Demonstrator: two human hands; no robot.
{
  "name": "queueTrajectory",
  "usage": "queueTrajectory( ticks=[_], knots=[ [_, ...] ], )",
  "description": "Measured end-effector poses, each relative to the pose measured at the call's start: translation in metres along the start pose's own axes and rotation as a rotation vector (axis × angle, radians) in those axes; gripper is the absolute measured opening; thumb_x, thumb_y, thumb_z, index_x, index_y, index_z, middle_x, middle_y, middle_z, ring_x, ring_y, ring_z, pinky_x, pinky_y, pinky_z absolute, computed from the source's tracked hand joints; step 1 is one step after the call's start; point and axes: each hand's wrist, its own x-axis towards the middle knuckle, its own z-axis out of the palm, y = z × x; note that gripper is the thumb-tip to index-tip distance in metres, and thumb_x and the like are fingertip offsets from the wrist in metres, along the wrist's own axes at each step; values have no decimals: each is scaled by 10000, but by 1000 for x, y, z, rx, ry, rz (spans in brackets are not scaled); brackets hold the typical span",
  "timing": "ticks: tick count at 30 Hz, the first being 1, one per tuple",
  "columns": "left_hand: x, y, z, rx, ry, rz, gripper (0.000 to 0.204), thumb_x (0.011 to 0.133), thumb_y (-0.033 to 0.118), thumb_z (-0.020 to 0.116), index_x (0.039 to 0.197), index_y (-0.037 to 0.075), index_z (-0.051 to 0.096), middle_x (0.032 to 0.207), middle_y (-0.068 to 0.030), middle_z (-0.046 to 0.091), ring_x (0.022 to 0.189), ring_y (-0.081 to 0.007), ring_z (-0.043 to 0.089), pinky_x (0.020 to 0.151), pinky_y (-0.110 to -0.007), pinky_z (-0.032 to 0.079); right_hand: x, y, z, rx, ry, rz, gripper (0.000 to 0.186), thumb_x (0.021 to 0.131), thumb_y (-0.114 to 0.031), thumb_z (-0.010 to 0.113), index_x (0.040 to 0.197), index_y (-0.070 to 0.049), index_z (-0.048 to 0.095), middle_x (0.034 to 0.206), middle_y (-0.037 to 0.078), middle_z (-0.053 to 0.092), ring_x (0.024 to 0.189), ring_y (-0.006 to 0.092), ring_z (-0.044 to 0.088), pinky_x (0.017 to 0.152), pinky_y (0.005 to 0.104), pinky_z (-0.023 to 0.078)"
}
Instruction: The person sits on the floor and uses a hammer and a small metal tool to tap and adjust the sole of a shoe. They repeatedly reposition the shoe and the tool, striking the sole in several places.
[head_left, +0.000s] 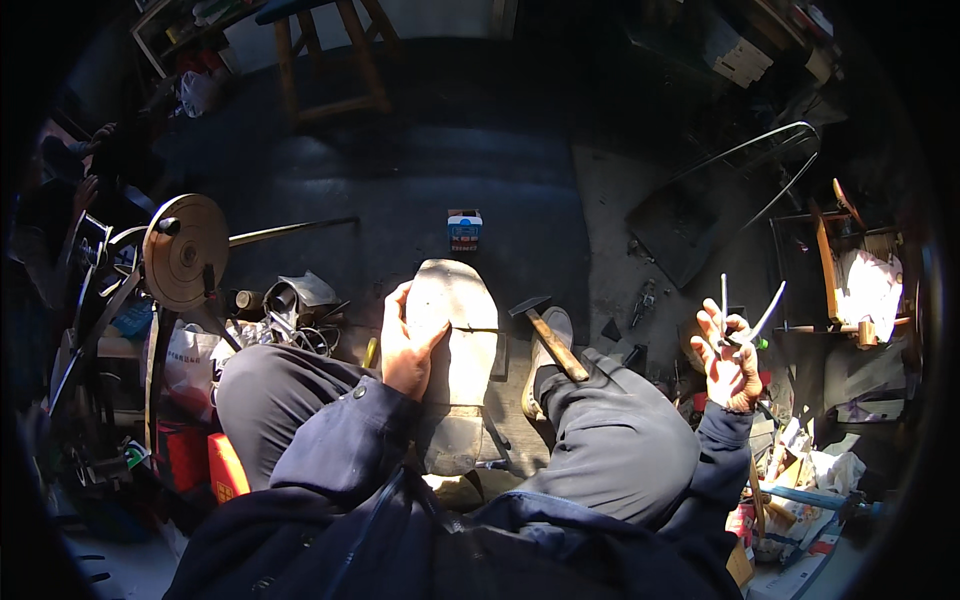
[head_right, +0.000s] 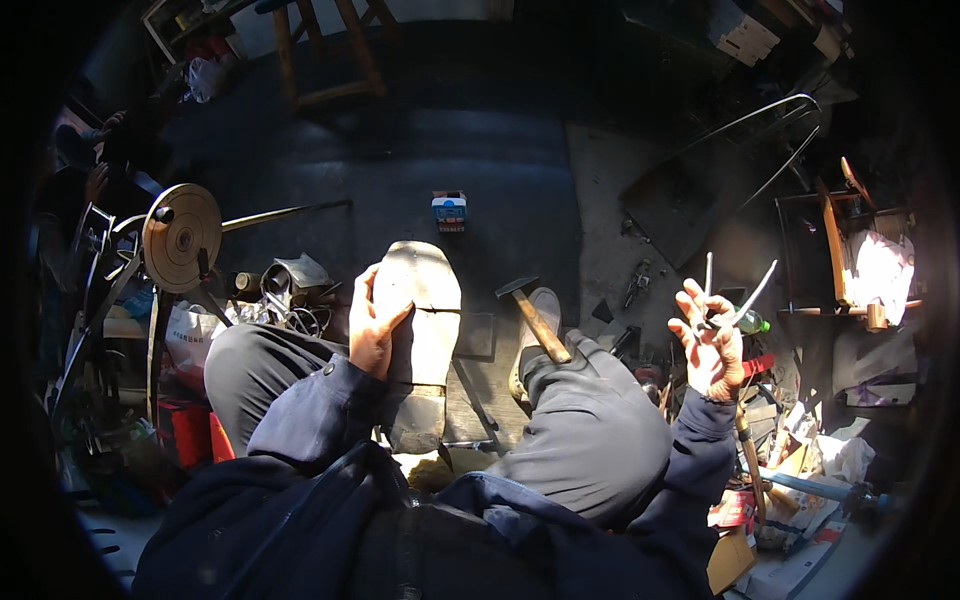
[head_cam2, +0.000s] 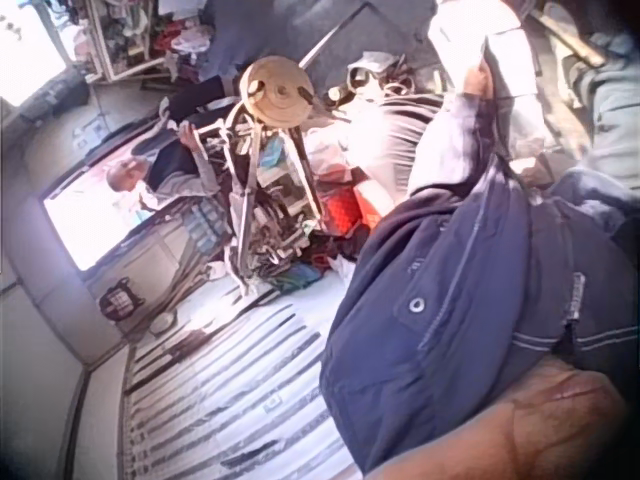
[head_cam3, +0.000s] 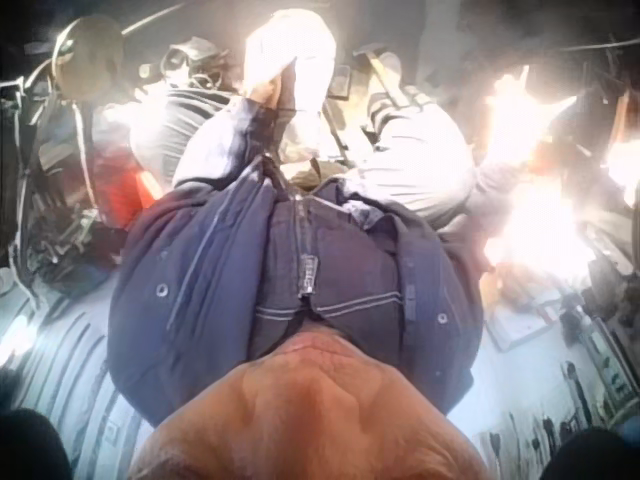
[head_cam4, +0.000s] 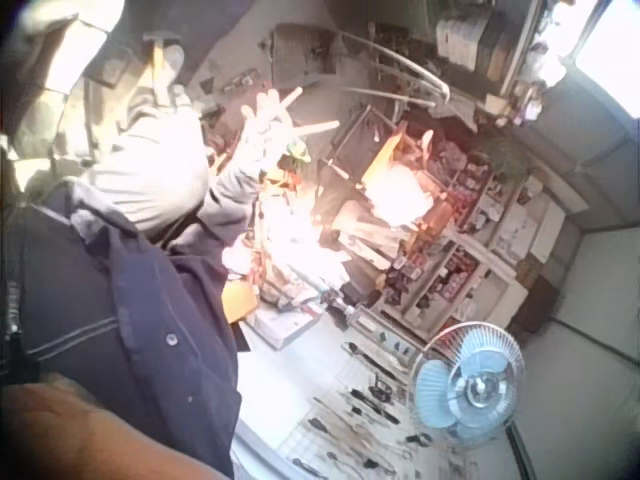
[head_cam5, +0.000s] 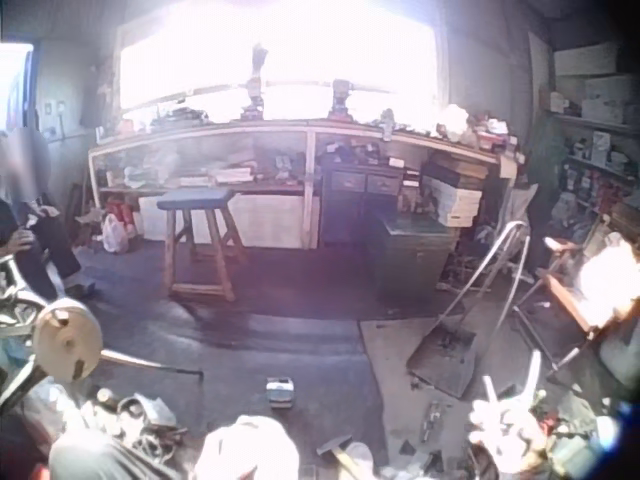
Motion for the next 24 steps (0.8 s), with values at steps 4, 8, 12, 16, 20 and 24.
queueTrajectory(
  ticks=[4,8,12,16,20,24],
  knots=[
    [1,-1,1,-34,6,-3,664,896,-38,748,1467,56,423,1364,-119,577,1263,-200,579,1102,-340,486,12,-47,117,-128,33,-51,640,954,-581,690,1228,-11,591,1484,302,529,1274,348,634,1104,504,502],
    [0,-4,1,-49,-15,17,633,912,-34,729,1458,37,418,1349,-137,591,1247,-208,589,1090,-338,492,23,-29,217,-10,-111,-78,505,1093,-510,464,989,-47,635,1068,201,702,974,292,703,906,442,539],
    [4,-13,-1,-67,-12,50,610,904,-26,724,1438,13,432,1327,-155,603,1215,-227,607,1079,-347,494,30,36,277,206,-140,250,447,1106,-474,448,887,-106,573,883,96,585,822,259,610,760,430,499],
    [4,-24,-2,45,32,174,595,895,-6,729,1420,-10,449,1297,-171,616,1186,-242,620,1052,-355,502,31,85,285,427,120,384,493,1128,-441,402,991,-37,649,1024,203,709,916,343,692,886,470,572],
    [4,-29,-2,13,18,159,588,897,5,724,1417,-20,451,1282,-179,623,1177,-249,631,1040,-349,509,41,113,276,211,7,55,428,1135,-397,413,1073,-24,614,1150,218,684,1055,339,680,1035,467,519],
    [5,-29,-3,102,-2,158,629,905,-67,700,1461,50,430,1351,-136,595,1234,-204,611,1059,-328,516,49,134,282,-86,3,-136,393,1144,-357,376,1113,-19,575,1126,206,681,1026,312,678,991,463,536]
  ],
)
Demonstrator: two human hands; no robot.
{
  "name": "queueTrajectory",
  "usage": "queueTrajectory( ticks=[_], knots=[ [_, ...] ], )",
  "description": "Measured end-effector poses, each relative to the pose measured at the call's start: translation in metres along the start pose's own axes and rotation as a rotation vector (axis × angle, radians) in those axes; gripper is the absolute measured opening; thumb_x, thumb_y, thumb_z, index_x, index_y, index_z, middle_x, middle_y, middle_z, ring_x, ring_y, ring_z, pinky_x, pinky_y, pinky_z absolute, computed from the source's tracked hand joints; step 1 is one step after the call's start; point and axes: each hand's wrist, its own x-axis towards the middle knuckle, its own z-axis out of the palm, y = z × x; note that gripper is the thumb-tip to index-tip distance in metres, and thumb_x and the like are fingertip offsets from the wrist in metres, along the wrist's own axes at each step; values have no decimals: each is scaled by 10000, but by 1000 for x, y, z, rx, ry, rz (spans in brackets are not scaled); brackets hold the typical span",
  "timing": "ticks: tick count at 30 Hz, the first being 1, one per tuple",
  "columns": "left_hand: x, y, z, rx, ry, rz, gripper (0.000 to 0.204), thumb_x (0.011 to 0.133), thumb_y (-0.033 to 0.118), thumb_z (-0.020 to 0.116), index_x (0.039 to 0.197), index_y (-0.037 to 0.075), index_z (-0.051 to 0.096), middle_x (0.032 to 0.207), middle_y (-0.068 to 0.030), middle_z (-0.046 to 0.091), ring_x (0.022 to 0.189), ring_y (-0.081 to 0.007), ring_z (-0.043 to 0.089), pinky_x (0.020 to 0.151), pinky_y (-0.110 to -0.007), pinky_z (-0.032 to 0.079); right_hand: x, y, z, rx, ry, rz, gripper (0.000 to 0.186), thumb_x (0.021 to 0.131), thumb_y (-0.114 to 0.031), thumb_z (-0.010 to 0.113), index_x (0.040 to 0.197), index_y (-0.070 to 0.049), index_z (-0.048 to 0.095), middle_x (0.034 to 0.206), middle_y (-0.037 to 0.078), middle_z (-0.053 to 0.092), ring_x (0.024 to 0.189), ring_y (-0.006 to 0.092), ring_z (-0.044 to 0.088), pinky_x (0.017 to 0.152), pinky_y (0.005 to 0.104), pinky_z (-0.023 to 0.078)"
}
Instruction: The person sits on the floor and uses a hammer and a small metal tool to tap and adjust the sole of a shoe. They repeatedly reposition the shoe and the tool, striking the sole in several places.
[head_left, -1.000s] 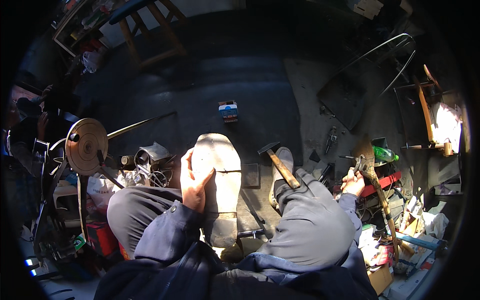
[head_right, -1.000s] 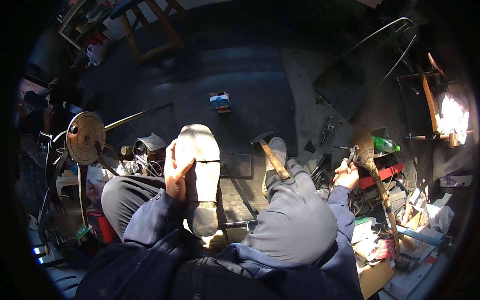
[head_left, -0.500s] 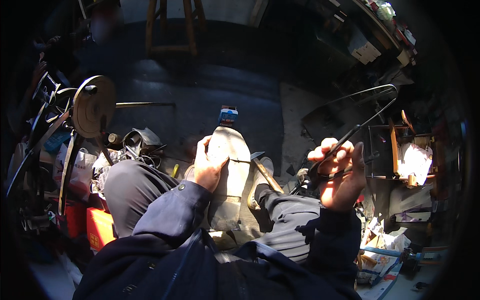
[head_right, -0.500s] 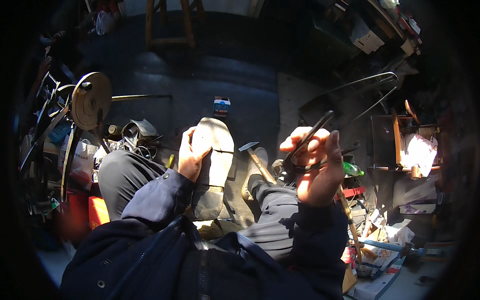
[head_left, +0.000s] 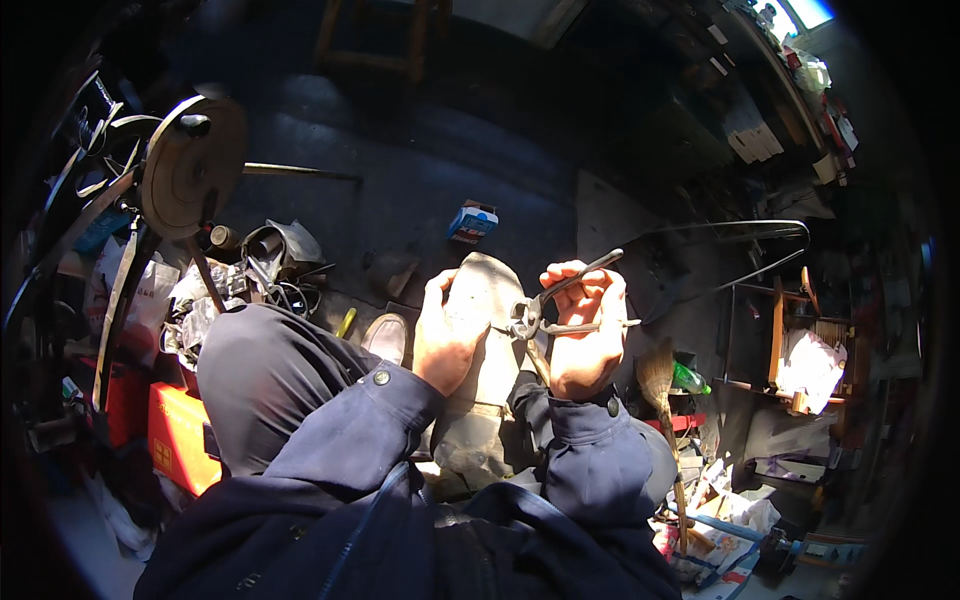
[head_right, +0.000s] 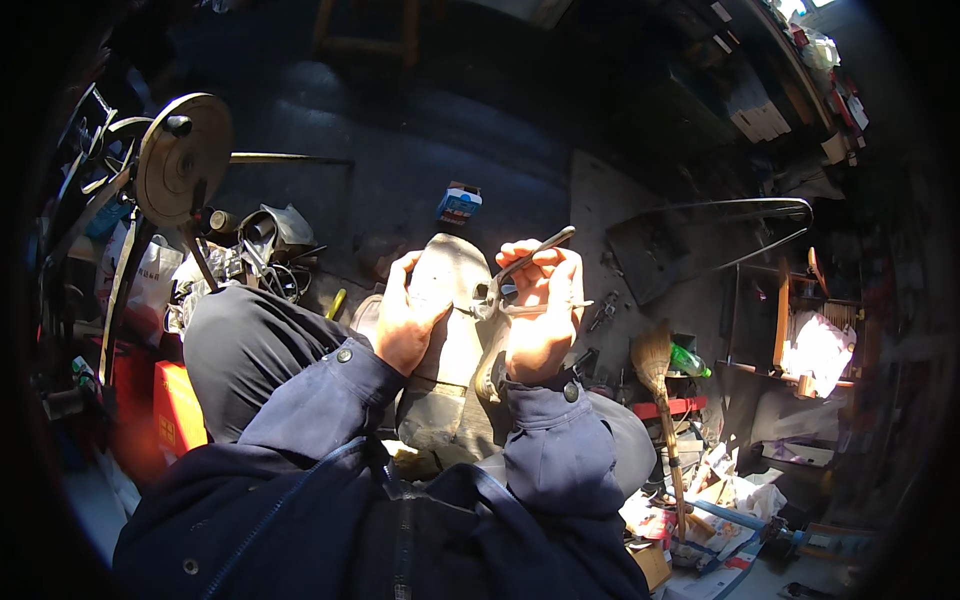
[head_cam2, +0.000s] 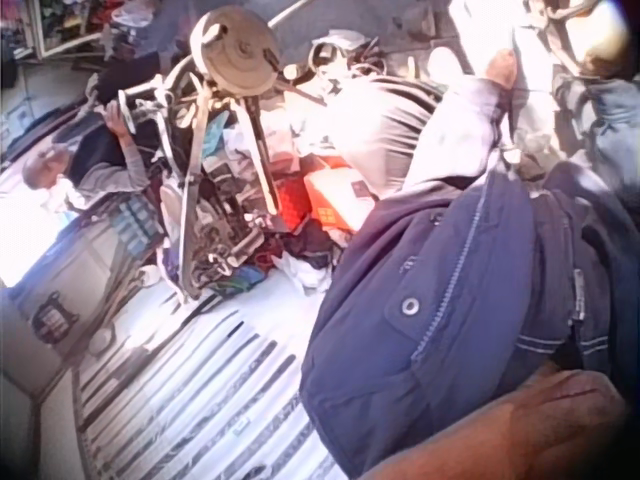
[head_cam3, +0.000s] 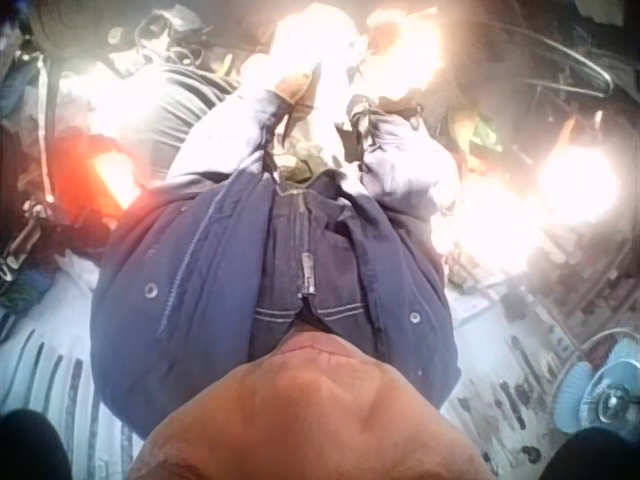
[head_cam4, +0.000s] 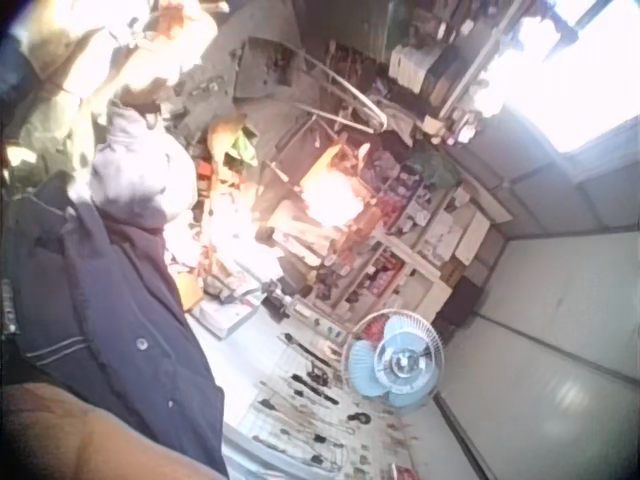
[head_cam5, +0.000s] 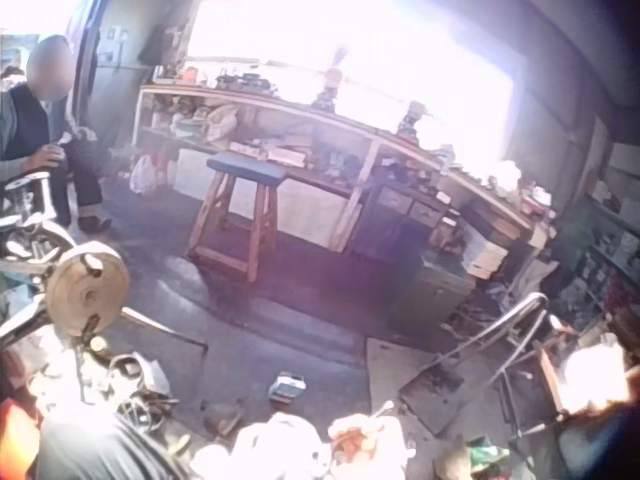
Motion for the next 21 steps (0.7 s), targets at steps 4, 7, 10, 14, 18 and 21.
queueTrajectory(
  ticks=[4,7,10,14,18,21],
  knots=[
    [-2,1,-1,80,-14,25,641,903,-58,699,1468,43,414,1338,-138,597,1226,-203,611,1053,-320,515,-4,5,8,-143,-22,-3,348,1137,-328,372,1085,-31,546,1084,186,671,957,256,652,928,405,520],
    [-2,2,-1,371,-45,195,644,902,-48,702,1469,33,408,1337,-144,593,1224,-208,609,1049,-321,514,-7,6,10,-167,-24,6,322,1135,-323,392,1049,-42,523,1053,173,660,961,258,648,925,408,517],
    [-2,6,-1,247,-46,98,646,903,-40,702,1471,26,403,1338,-151,590,1231,-213,600,1056,-329,508,-7,9,12,-121,-70,-3,308,1128,-326,418,1076,-46,536,1043,145,667,943,210,662,912,374,525],
    [-5,5,3,-14,34,-49,574,898,-30,710,1420,28,478,1342,-161,599,1239,-254,592,1083,-365,492,-9,19,20,-179,-41,-100,307,1108,-351,481,1001,-64,497,983,135,666,871,184,637,843,341,523],
    [0,-6,0,326,-14,234,630,865,39,752,1424,20,463,1264,-194,653,1149,-291,660,1017,-386,531,-4,28,18,-119,-33,-157,334,1107,-352,481,947,-58,473,854,125,634,749,179,610,731,334,527],
    [4,-10,-7,523,-81,385,673,856,64,769,1443,21,442,1255,-204,655,1164,-288,658,1012,-384,533,10,30,-5,104,122,-38,391,1124,-363,451,889,-55,507,754,102,588,646,188,569,640,350,518]
  ],
)
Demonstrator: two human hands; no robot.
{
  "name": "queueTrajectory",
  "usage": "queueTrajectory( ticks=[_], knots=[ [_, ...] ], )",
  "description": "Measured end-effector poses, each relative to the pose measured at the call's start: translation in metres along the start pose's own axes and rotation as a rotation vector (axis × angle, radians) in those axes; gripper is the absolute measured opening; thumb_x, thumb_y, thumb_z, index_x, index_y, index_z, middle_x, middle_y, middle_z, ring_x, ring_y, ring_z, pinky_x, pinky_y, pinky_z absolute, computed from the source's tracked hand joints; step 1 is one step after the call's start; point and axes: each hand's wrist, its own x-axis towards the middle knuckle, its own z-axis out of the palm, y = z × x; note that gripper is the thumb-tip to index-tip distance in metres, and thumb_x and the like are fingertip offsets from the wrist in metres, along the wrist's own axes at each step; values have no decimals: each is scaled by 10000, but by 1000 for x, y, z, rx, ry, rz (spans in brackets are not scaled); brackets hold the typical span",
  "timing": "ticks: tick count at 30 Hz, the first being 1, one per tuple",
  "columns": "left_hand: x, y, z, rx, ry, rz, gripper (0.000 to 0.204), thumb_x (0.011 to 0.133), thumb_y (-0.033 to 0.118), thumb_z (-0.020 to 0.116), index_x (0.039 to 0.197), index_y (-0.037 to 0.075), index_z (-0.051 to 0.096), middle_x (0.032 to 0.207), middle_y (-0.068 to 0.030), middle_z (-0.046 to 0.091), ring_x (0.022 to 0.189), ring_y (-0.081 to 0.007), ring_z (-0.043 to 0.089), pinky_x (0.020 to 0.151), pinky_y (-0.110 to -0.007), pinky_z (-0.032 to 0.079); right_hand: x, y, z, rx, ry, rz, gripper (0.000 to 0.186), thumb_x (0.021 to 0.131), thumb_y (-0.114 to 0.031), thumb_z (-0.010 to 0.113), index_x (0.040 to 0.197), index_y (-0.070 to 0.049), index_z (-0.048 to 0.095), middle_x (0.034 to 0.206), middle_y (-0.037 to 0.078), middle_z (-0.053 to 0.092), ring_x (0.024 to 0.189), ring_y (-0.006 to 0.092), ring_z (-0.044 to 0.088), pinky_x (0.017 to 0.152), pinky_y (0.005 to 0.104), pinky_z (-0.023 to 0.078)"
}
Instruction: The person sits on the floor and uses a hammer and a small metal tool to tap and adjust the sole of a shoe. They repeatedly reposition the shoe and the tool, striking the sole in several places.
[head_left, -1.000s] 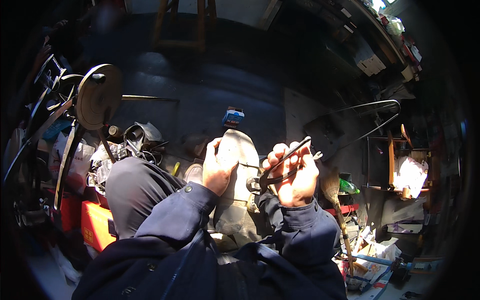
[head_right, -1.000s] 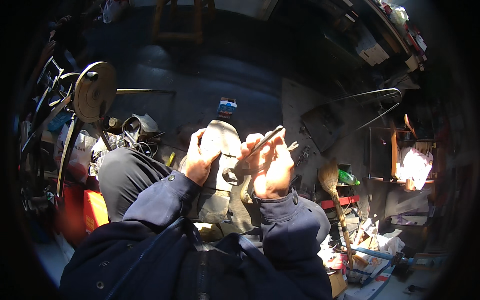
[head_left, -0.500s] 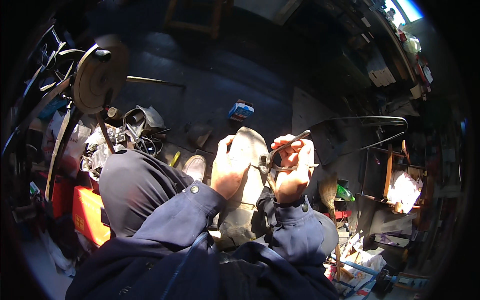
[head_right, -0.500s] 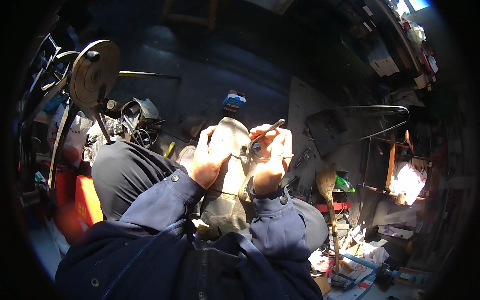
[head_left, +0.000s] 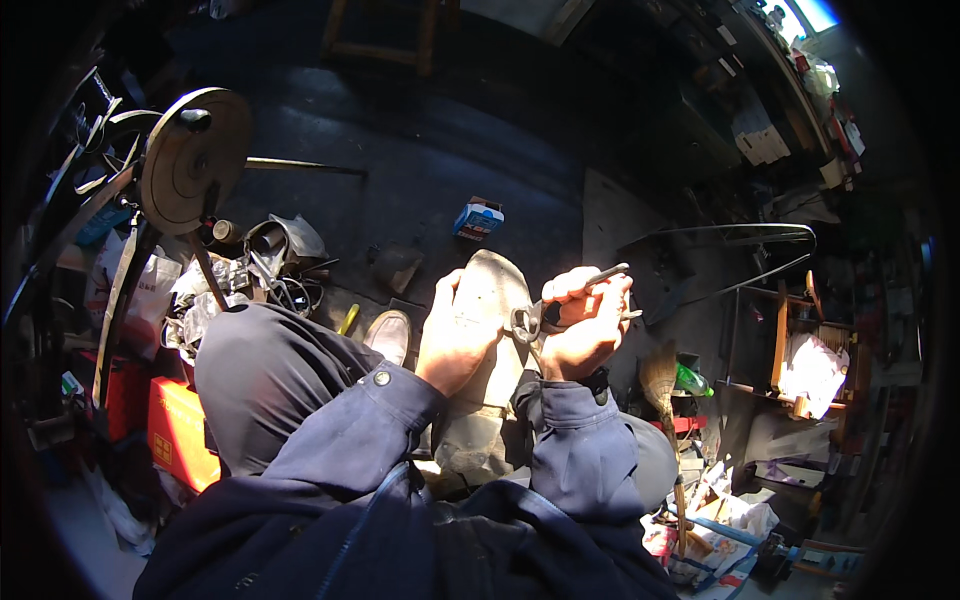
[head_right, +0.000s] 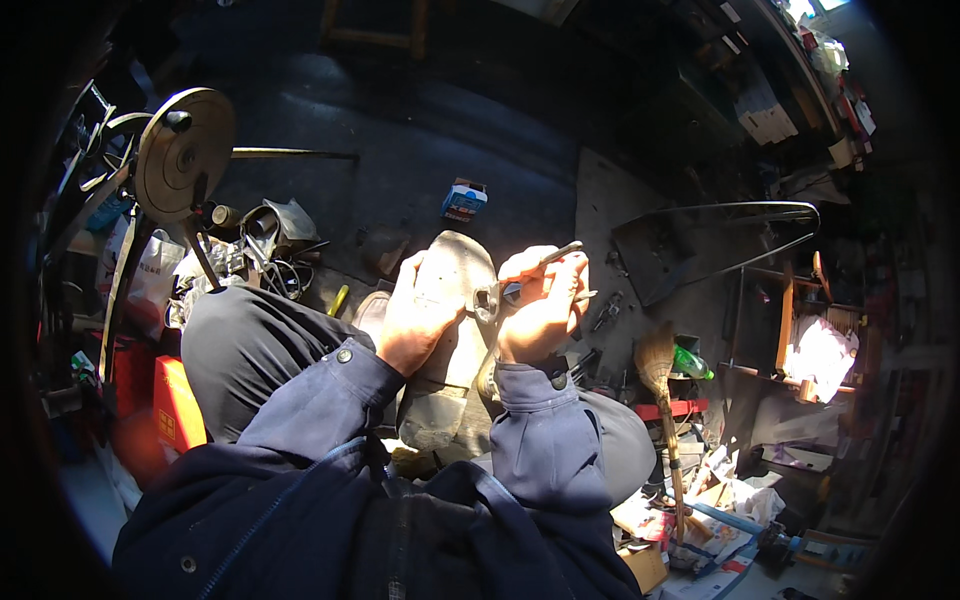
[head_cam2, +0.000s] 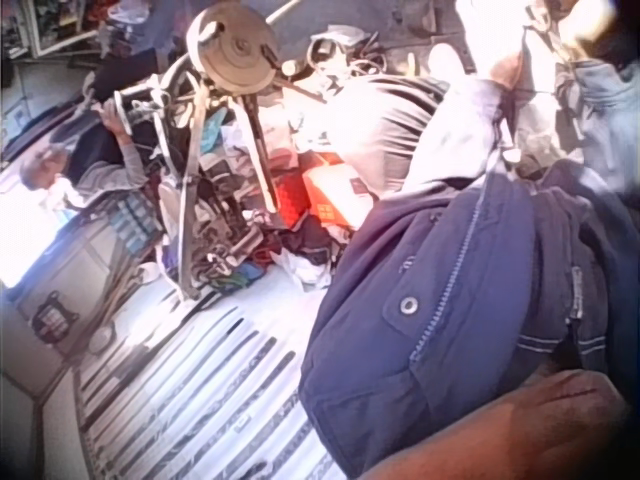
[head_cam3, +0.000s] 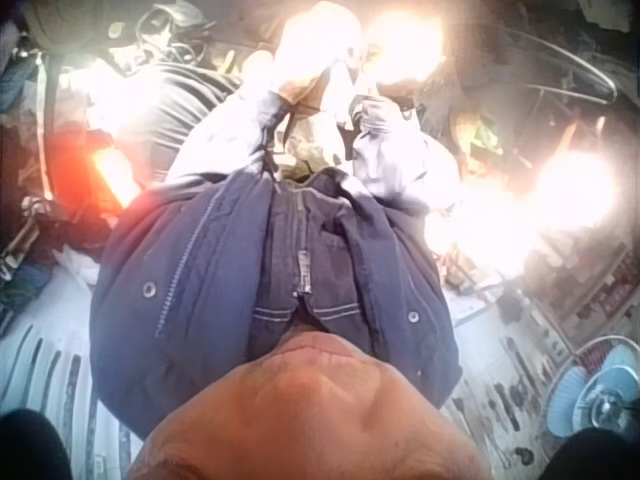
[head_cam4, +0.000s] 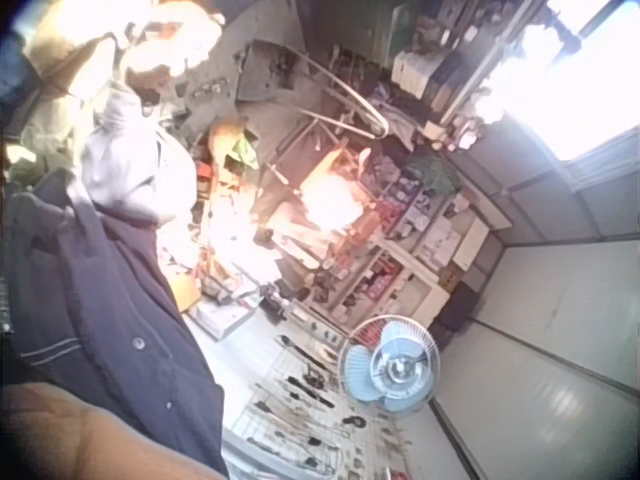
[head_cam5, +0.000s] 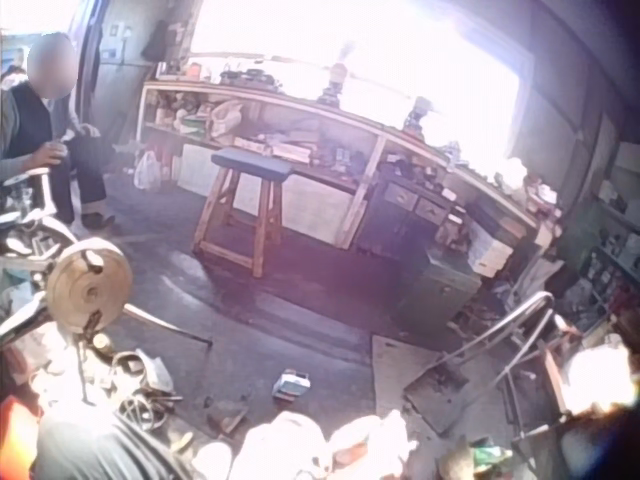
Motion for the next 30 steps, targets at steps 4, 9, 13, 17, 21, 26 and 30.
queueTrajectory(
  ticks=[4,9,13,17,21,26,30],
  knots=[
    [5,4,-8,378,-64,220,704,836,81,788,1449,17,448,1299,-211,626,1216,-305,623,1028,-393,520,24,0,-45,411,339,240,405,1064,-437,512,784,-145,519,732,40,473,707,197,475,698,385,457],
    [7,37,-7,-494,96,-392,709,791,52,783,1429,-11,480,1390,-195,556,1257,-354,561,1057,-419,482,24,1,-71,541,278,320,445,1080,-439,460,780,-121,545,750,87,527,719,238,527,717,395,481],
    [18,57,-25,95,151,29,650,774,49,767,1387,44,550,1288,-209,593,1246,-384,552,1095,-443,420,18,-5,-63,495,232,307,430,1081,-427,459,794,-117,539,772,99,556,737,251,557,742,404,493],
    [18,78,-37,341,-15,207,328,755,90,794,1080,100,751,1172,-160,663,1230,-390,556,1096,-503,405,16,-14,-52,651,174,319,408,1082,-409,472,797,-124,535,775,85,550,739,238,539,733,395,489],
    [19,90,-35,337,-61,217,277,743,67,805,1015,104,767,1048,-108,700,1099,-357,599,997,-469,441,10,-15,-47,611,174,305,455,1098,-449,474,808,-132,623,785,84,604,723,229,561,727,410,498],
    [25,93,-30,234,-142,199,143,778,66,779,901,110,720,918,-88,680,952,-347,621,868,-471,439,2,-15,-48,624,166,338,465,1107,-459,471,829,-127,641,802,100,628,753,254,604,753,438,543],
    [24,70,-35,219,-26,158,126,813,62,743,916,99,681,894,-93,656,937,-316,606,849,-448,423,6,-21,-55,524,94,275,487,1121,-474,441,964,-91,699,1043,168,708,986,316,682,939,490,570]
  ],
)
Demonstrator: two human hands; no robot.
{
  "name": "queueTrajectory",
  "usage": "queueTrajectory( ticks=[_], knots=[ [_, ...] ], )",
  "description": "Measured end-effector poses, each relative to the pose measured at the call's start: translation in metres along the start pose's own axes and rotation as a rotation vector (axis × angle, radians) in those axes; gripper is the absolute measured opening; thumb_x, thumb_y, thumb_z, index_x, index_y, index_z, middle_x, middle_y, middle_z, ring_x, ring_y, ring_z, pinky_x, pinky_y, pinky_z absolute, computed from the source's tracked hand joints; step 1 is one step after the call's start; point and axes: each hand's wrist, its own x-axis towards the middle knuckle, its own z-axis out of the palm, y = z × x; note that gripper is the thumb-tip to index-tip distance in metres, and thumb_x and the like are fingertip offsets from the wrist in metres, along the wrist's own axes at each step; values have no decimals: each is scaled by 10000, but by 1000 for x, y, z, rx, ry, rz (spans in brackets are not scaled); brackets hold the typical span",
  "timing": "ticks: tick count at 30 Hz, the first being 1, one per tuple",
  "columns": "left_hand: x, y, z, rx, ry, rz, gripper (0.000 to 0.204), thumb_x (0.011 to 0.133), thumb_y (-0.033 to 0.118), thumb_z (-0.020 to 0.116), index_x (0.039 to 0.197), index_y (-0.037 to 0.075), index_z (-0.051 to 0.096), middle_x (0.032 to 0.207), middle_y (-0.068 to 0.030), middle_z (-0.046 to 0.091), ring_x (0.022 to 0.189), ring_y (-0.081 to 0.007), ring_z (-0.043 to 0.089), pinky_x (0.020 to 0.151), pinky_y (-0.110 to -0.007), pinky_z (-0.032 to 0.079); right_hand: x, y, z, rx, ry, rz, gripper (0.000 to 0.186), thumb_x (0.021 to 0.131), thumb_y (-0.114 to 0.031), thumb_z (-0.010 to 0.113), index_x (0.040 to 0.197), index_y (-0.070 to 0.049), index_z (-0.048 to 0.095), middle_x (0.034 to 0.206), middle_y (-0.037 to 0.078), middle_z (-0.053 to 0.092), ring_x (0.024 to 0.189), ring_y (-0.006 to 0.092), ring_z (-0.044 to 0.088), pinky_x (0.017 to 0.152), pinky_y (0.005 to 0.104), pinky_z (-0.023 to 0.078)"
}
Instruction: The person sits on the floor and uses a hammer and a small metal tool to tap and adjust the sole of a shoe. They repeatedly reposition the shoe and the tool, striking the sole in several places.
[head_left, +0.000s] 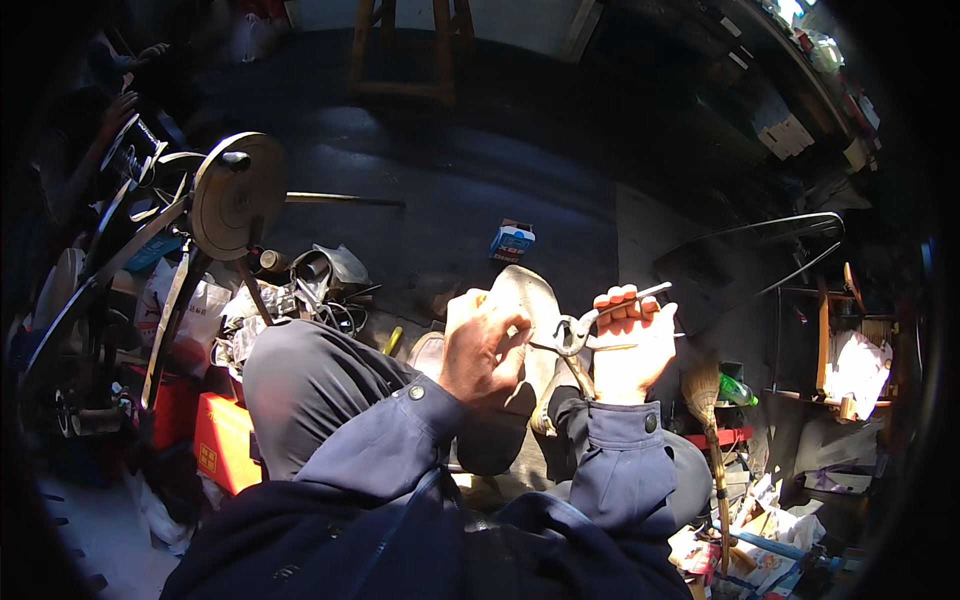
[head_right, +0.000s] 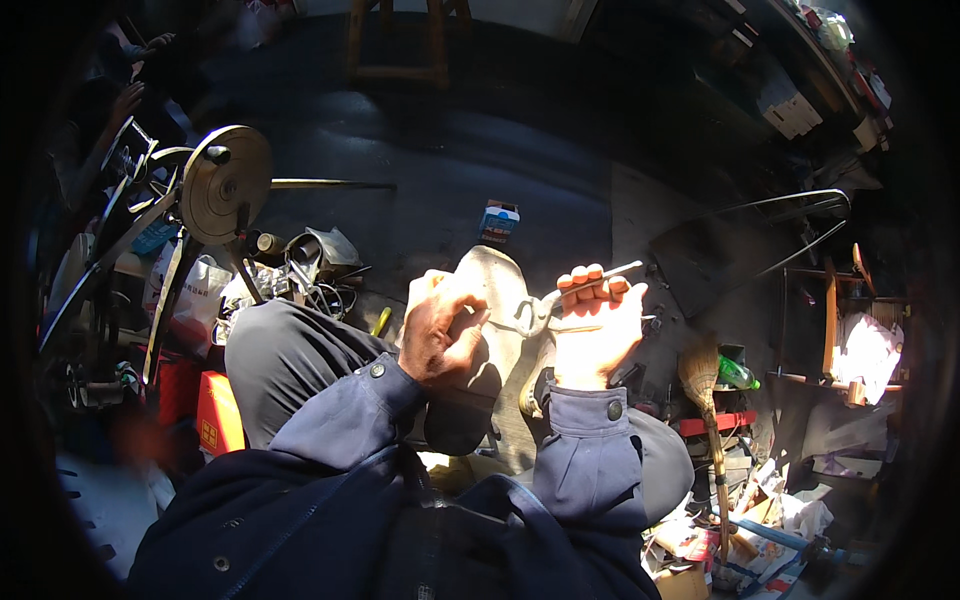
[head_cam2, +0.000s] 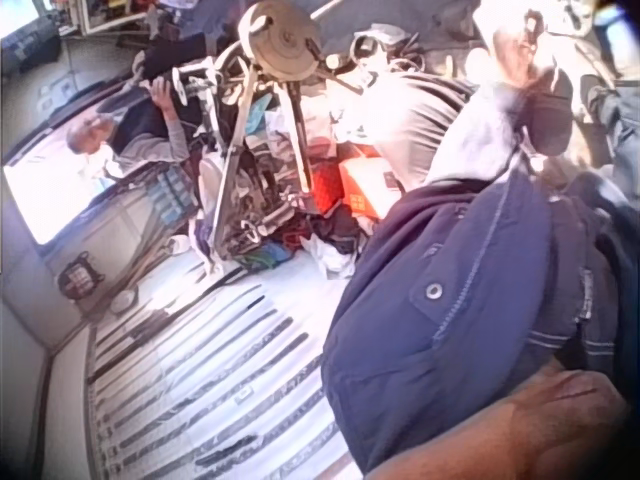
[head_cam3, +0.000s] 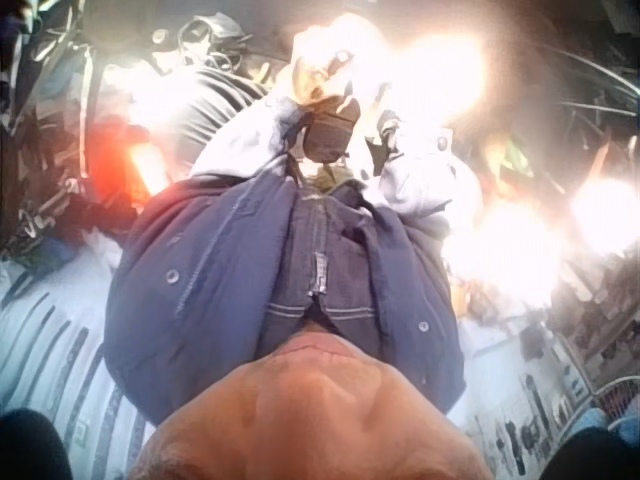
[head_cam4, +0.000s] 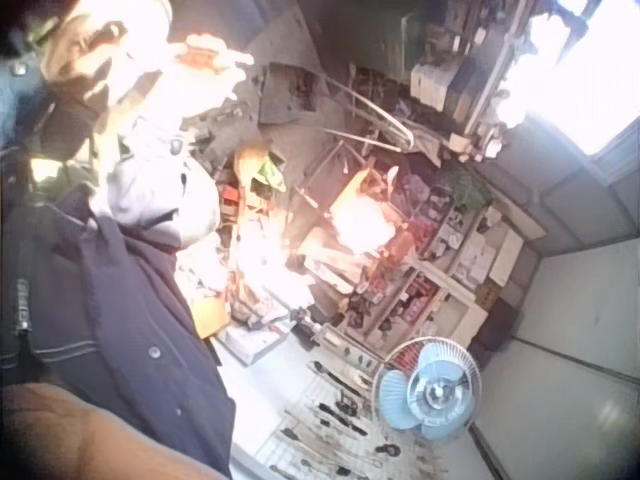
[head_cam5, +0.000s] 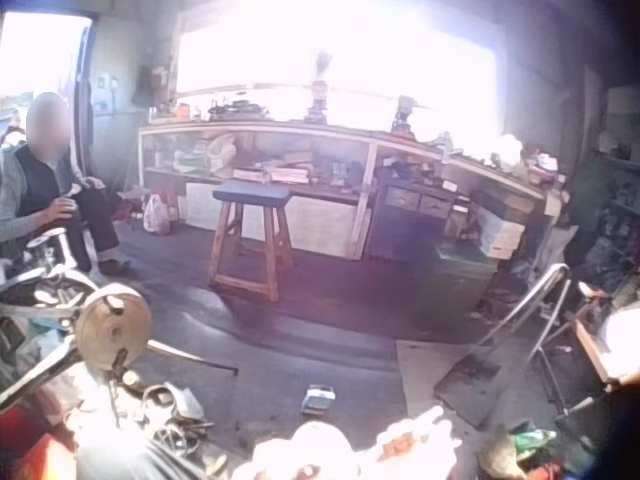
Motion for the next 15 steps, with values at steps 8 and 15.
queueTrajectory(
  ticks=[8,15],
  knots=[
    [-20,-230,-18,52,242,-917,189,914,224,653,917,40,694,848,-172,720,806,-329,703,757,-429,537,4,-22,-62,-327,271,-152,429,1116,-469,476,963,-110,654,1028,123,688,945,272,667,893,447,573],
    [-61,-310,-4,384,163,-1157,160,861,239,733,935,106,785,979,-162,775,993,-360,733,874,-445,556,-29,47,-197,-886,533,296,315,1083,-413,585,1089,-102,632,995,66,697,907,202,664,846,387,564]
  ],
)
